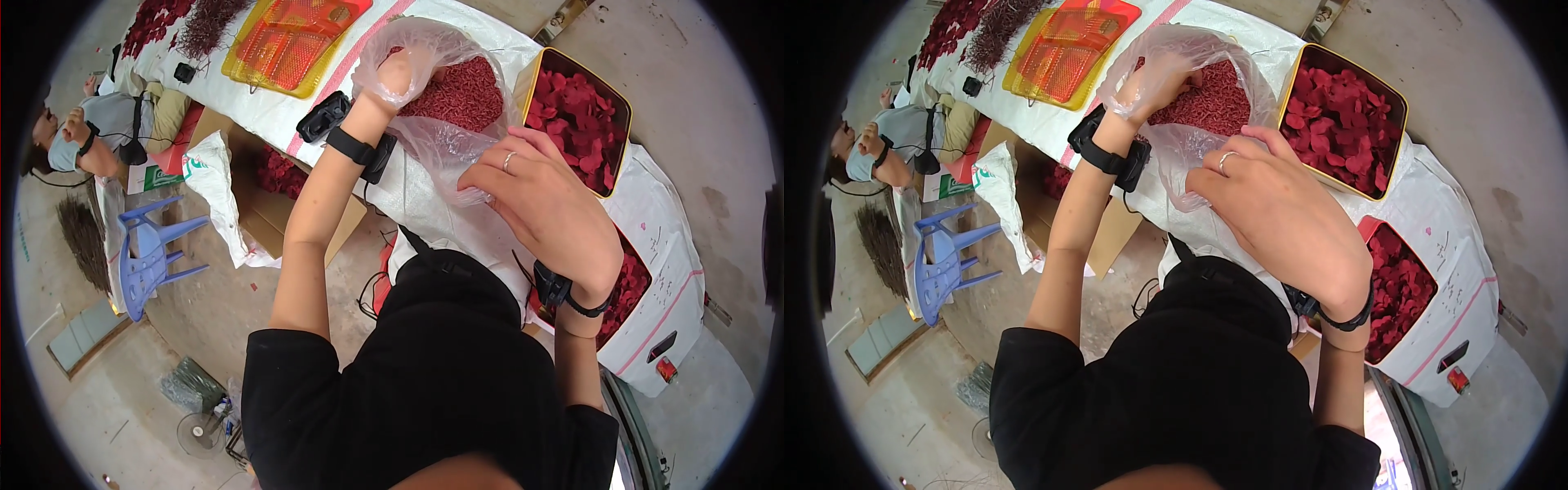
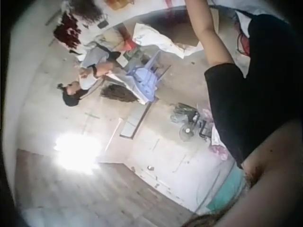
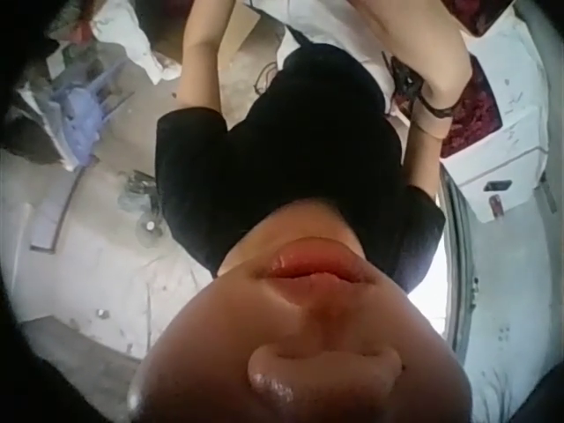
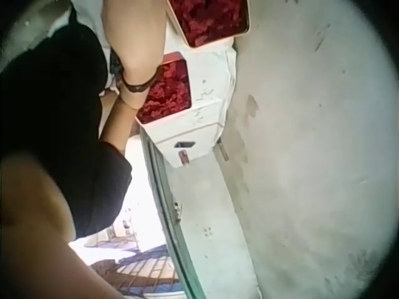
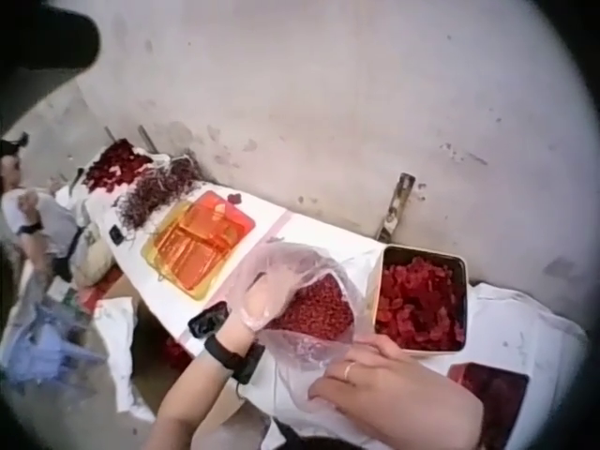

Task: Sorting and placing small red artificial petals into a plastic bag.

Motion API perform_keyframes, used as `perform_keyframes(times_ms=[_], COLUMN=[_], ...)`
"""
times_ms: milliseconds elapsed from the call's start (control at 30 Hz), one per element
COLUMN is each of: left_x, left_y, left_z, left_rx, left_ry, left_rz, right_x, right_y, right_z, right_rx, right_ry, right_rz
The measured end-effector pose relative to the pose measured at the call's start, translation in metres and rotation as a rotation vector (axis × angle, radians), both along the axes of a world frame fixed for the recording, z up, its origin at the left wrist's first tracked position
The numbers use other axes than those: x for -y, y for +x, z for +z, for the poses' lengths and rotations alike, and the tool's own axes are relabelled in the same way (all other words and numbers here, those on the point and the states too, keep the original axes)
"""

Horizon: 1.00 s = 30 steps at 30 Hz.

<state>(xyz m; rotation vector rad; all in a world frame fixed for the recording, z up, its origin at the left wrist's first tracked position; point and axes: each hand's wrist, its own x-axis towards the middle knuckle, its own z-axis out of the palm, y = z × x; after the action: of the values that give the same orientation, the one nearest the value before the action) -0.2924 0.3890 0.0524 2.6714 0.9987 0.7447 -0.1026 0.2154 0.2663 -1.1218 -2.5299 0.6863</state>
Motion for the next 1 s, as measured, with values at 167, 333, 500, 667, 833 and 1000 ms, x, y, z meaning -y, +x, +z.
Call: perform_keyframes(times_ms=[167,333,500,667,833,1000], left_x=[0.004,0.018,0.037,0.055,0.095,0.143], left_y=[0.008,0.009,0.001,-0.01,-0.049,-0.101], left_z=[0.0,0.016,0.057,0.114,0.13,0.156], left_rx=[0.024,-0.048,0.174,0.148,0.289,0.541], left_ry=[-0.049,0.053,-0.108,-0.613,-0.845,-0.807], left_rz=[-0.071,0.083,0.095,0.053,0.027,0.141], right_x=[0.005,0.015,0.023,0.028,0.04,0.047], right_y=[0.008,0.011,0.008,0.001,-0.018,-0.03], right_z=[0.006,0.011,0.023,0.031,0.032,0.031], right_rx=[0.02,0.032,0.078,0.096,0.074,0.104], right_ry=[-0.06,-0.035,-0.047,-0.054,-0.071,-0.127], right_rz=[0.005,0.0,0.001,0.004,-0.021,0.0])
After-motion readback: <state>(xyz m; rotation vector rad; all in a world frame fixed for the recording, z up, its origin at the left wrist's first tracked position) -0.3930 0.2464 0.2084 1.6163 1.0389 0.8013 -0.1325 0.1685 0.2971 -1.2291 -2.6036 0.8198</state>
